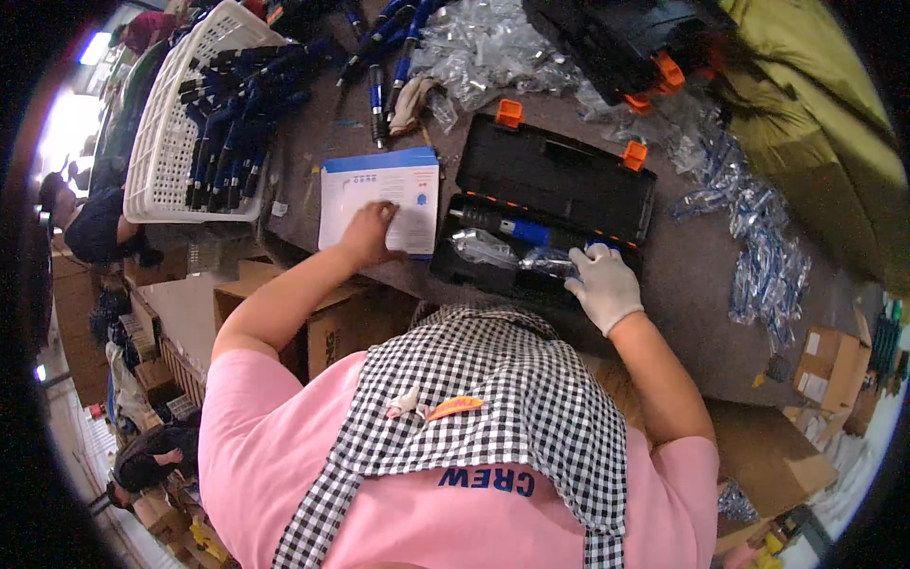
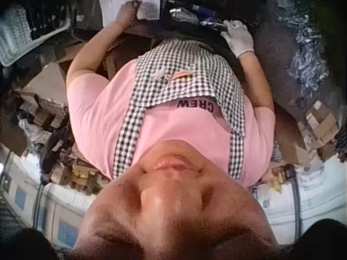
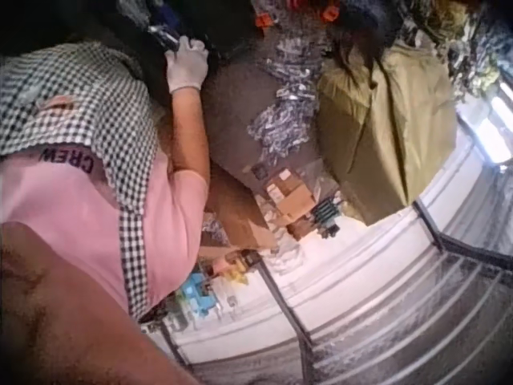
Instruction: Packing blue industrial tools and instruction manuals into black carrying cases and then into cardboard boxes.
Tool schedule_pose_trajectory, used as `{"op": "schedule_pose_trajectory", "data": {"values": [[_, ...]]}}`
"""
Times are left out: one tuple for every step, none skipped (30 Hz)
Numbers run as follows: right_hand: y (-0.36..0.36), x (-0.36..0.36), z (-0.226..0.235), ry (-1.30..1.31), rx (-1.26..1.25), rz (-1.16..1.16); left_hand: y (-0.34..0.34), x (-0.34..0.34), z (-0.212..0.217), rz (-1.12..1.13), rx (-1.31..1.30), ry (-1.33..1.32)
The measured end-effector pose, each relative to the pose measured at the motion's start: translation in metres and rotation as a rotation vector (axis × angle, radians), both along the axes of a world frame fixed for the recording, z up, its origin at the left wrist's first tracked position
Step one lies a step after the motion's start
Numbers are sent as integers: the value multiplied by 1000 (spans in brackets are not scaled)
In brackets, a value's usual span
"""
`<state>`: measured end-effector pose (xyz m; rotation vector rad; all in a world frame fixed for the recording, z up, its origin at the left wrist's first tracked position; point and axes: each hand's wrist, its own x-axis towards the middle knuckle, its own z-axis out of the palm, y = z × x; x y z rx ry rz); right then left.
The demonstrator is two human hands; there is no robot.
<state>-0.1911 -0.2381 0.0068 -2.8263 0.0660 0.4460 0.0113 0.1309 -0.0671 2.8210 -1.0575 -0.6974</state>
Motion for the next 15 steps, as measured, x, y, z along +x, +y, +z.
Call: {"op": "schedule_pose_trajectory", "data": {"values": [[-5,2,-8,-2,6,2,2,-6,-12,-74,75,-26],[-8,1,-11,-20,24,35,-1,-15,-20,-153,145,-44],[-9,1,-12,-38,41,68,-1,-21,-26,-175,124,-62],[-10,8,-14,-30,81,87,0,-19,-30,-178,123,-58],[-6,11,-12,-25,79,86,-4,-17,-26,-130,112,-35],[-1,14,-10,14,53,74,-6,-15,-25,-82,101,-13],[1,15,-8,52,27,63,-7,-16,-29,-84,98,-10],[-1,12,-12,21,36,73,-4,-13,-34,-116,72,-2],[-4,8,-11,15,33,77,-1,-10,-38,-148,46,4],[-5,5,-9,-15,73,95,4,-9,-43,-145,44,-2],[-6,1,-7,-44,112,111,7,-12,-45,-157,23,-11],[-6,0,-4,-17,134,95,9,-11,-47,-170,3,-21],[-7,0,-4,-22,132,94,12,-8,-49,-171,1,-26],[-7,0,-4,-87,148,79,15,-6,-48,-171,-20,0],[-8,-1,-4,-151,166,63,15,-3,-46,-171,-41,25]]}}
